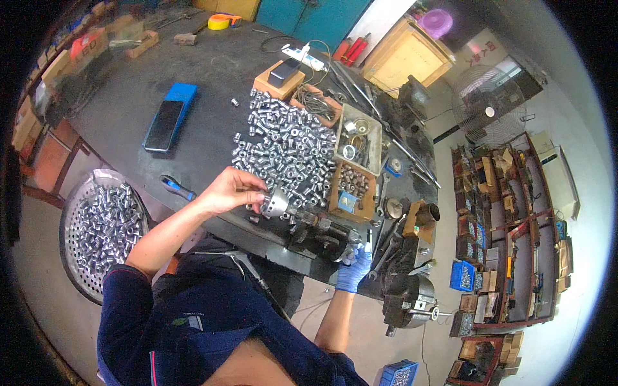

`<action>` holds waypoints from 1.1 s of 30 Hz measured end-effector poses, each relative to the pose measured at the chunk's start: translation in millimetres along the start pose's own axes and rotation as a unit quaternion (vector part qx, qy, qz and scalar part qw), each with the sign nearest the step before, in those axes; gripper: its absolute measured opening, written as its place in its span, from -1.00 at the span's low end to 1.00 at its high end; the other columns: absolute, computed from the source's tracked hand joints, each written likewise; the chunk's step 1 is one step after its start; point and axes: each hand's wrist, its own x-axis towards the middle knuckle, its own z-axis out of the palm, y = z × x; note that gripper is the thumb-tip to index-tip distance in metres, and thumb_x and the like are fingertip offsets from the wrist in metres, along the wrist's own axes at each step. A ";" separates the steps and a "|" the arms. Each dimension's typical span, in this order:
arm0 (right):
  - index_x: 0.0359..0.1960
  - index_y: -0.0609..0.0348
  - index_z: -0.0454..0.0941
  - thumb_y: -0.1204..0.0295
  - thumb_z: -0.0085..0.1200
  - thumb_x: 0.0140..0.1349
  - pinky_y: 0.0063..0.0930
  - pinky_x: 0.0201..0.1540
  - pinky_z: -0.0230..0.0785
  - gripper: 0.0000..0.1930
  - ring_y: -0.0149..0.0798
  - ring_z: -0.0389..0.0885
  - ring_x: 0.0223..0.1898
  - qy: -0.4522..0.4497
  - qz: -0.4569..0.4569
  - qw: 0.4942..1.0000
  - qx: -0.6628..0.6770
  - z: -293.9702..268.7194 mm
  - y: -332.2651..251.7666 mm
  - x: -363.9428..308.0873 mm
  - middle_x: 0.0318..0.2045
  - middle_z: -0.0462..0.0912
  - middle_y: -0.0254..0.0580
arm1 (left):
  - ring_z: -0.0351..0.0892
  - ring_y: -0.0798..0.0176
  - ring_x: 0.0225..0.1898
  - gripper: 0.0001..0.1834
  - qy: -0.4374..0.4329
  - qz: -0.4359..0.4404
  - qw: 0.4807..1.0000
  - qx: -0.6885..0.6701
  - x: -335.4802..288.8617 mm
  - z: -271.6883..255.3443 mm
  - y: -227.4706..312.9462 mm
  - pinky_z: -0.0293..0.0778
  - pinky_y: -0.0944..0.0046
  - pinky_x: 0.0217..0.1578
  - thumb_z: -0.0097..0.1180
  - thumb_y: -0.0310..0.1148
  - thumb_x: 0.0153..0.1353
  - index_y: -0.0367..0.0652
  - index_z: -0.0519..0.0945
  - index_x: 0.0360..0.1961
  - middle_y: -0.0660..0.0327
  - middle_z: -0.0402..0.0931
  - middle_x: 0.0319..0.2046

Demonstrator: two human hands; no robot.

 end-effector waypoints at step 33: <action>-0.46 0.14 0.49 0.13 -0.06 0.19 -0.67 -0.79 0.08 -0.68 -0.50 0.25 -0.80 0.077 -0.016 0.992 -0.096 13.0 8.4 62.7 -0.68 0.44 -0.38 | 0.50 0.38 -0.30 -0.76 0.003 0.032 0.993 0.112 5.0 0.5 -1.7 0.44 0.37 -0.22 0.18 -0.65 -0.07 -0.34 0.53 -0.29 0.21 0.53 -0.37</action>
